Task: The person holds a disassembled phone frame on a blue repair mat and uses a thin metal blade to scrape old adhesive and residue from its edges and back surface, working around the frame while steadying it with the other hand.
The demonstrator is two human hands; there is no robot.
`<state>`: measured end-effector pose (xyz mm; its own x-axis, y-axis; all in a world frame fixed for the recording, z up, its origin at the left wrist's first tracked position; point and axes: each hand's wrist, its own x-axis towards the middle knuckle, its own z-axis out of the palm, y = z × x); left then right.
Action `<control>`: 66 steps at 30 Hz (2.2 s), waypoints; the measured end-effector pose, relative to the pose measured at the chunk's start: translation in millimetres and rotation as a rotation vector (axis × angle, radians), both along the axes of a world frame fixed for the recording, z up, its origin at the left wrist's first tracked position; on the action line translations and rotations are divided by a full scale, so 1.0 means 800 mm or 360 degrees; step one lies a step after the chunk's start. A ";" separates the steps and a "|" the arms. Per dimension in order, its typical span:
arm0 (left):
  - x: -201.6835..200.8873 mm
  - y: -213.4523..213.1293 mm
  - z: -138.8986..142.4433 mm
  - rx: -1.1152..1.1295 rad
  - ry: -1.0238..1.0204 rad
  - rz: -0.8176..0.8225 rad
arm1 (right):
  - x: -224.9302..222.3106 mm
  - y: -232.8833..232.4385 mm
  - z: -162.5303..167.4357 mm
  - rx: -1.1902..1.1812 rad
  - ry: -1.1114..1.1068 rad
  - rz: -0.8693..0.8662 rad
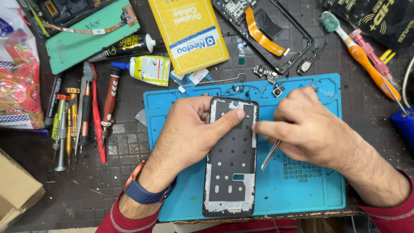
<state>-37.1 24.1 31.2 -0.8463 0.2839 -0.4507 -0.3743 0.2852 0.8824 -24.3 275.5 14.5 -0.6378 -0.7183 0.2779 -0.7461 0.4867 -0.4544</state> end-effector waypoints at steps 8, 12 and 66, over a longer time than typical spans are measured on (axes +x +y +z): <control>0.001 0.003 0.005 0.0067 -0.0119 -0.0035 | -0.004 0.000 0.022 -0.0054 0.0168 0.0086; 0.003 0.007 0.012 -0.0042 -0.0030 -0.0026 | -0.009 0.007 0.041 -0.0042 0.0260 0.0184; 0.005 0.033 0.053 -0.0043 -0.0202 0.0075 | 0.008 0.016 0.065 0.0079 0.0290 0.0162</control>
